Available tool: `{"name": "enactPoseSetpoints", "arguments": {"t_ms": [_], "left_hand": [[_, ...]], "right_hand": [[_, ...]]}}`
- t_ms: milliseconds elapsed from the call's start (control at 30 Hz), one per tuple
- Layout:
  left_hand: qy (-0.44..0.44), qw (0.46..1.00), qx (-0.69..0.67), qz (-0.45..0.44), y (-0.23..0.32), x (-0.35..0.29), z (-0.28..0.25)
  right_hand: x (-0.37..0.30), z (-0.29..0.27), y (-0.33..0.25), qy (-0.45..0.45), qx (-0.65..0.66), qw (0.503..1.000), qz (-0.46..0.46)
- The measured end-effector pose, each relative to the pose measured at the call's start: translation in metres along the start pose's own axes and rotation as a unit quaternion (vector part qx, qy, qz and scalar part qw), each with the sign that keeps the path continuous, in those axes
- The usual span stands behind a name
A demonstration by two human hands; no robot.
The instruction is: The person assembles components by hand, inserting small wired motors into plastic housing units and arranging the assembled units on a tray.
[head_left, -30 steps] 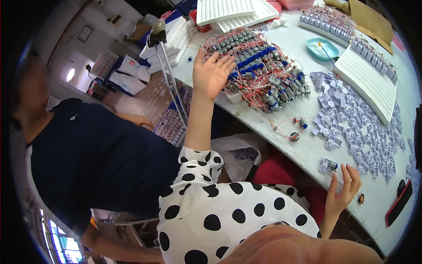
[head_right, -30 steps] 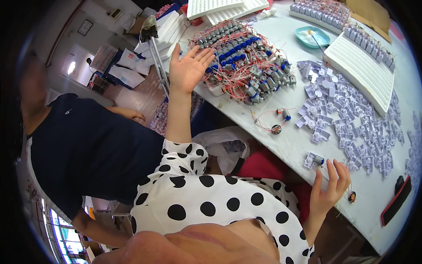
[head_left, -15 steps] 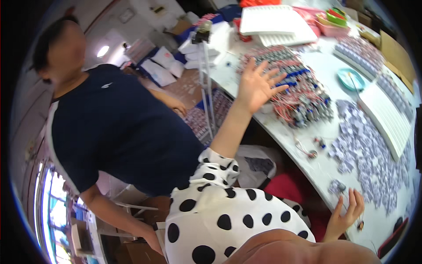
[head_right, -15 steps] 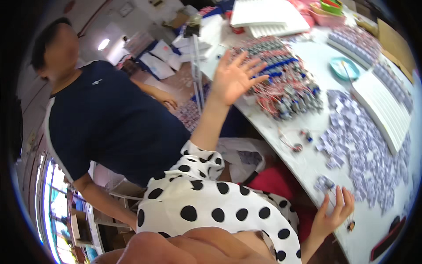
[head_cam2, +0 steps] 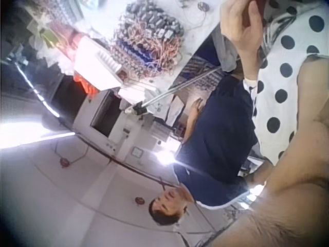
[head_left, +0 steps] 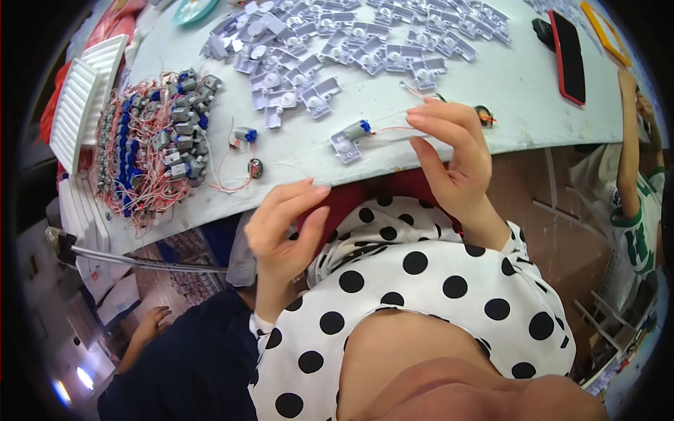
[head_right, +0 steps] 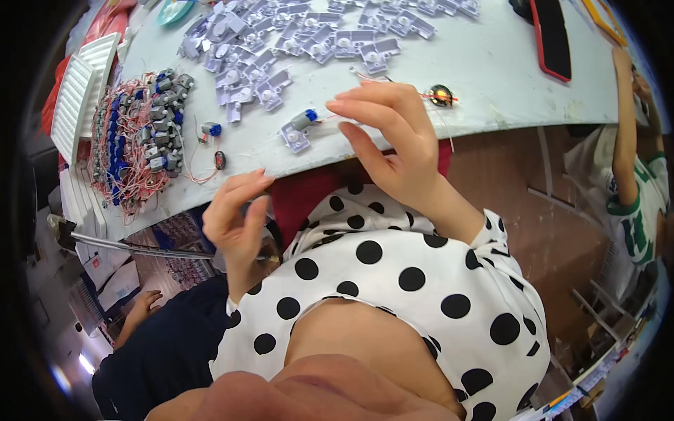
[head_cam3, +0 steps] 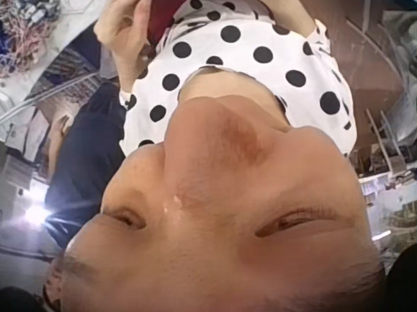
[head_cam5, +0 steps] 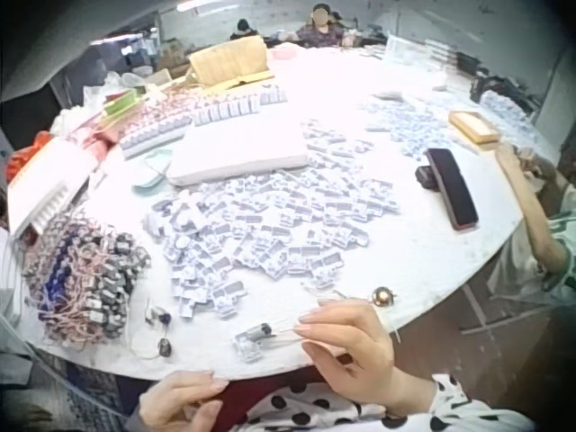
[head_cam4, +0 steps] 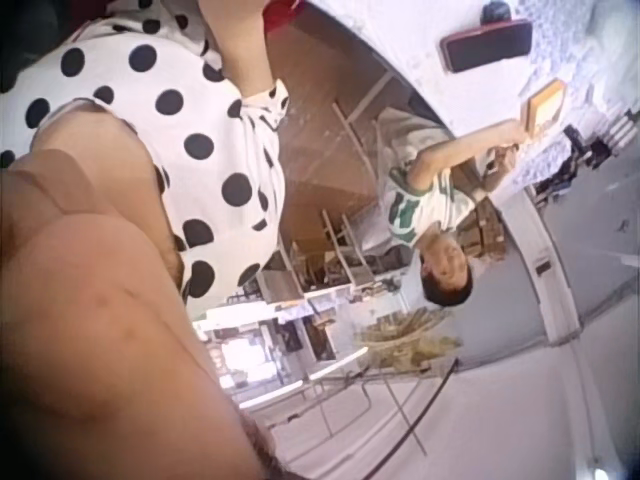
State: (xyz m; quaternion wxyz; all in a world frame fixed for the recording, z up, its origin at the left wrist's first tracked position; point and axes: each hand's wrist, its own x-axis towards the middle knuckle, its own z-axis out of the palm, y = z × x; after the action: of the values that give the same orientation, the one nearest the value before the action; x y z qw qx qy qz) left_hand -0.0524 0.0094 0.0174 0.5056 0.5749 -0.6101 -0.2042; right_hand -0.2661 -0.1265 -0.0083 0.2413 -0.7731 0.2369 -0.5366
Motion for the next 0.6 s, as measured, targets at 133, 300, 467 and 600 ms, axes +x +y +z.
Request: {"name": "enactPoseSetpoints", "arguments": {"t_ms": [133, 300, 467, 600], "left_hand": [[0.018, 0.985, 0.137, 0.103, -0.015, 0.011, 0.027], [-0.029, 0.971, 0.215, 0.096, -0.017, 0.012, 0.032], [0.032, 0.969, 0.221, 0.107, -0.018, 0.02, 0.005], [0.138, 0.954, 0.246, 0.1, -0.036, 0.008, -0.046]], "right_hand": [[-0.006, -0.007, -0.001, -0.058, -0.083, 0.995, -0.006], [-0.005, 0.005, -0.005, -0.13, -0.145, 0.981, 0.001], [0.005, 0.002, -0.005, -0.158, -0.144, 0.977, -0.006], [0.01, 0.009, 0.001, -0.173, -0.128, 0.976, -0.023]]}}
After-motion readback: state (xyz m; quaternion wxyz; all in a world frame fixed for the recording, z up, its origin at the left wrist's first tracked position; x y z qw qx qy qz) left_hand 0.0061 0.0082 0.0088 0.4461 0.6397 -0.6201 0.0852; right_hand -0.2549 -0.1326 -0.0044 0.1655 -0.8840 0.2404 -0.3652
